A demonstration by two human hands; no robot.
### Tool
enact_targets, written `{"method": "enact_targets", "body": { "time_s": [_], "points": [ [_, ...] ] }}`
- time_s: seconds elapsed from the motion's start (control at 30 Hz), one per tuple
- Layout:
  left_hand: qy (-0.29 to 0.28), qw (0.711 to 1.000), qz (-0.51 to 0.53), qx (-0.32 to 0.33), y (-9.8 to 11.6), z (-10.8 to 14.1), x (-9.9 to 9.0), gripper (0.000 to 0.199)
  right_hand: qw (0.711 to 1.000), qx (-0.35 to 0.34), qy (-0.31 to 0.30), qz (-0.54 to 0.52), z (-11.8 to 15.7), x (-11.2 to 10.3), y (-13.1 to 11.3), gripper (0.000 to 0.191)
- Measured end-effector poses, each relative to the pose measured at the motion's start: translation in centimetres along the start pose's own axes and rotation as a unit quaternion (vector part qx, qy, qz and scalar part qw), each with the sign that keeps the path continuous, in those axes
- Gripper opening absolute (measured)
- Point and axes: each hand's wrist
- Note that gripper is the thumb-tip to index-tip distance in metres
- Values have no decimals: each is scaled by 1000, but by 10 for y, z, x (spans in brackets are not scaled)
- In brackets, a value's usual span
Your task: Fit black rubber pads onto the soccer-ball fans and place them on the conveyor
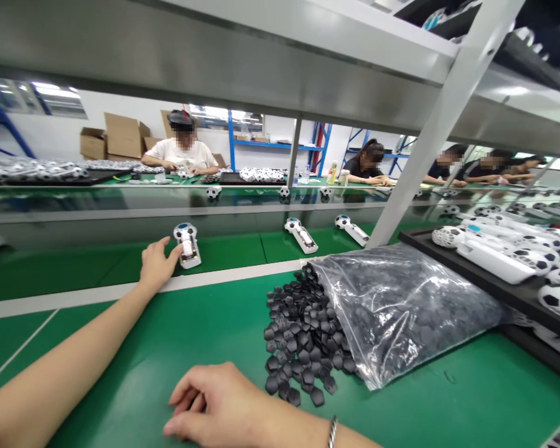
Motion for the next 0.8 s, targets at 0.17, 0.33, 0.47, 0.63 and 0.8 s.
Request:
{"method": "enact_targets", "body": {
  "time_s": [0.17,0.33,0.47,0.63,0.8],
  "points": [
    [-26,995,-1,92,20,52,-12,50,947,-119,92,283,5,-30,-15,22],
    [-118,979,-7,165,44,124,-32,47,758,-36,278,589,7,-83,-7,29],
    [-167,969,-10,182,57,159,-44,50,669,112,265,685,7,-109,11,28],
    [-176,970,-6,168,58,167,-49,50,632,78,238,733,10,-105,13,25],
    [-168,974,10,152,61,166,-49,50,651,28,239,720,7,-100,11,23]
  ]
}}
Point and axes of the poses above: each hand's wrist, its own z-axis away from the middle knuckle, its own x-axis out of the palm, y = z × x, and after that the axes turned 4 degrees about z, right-handed
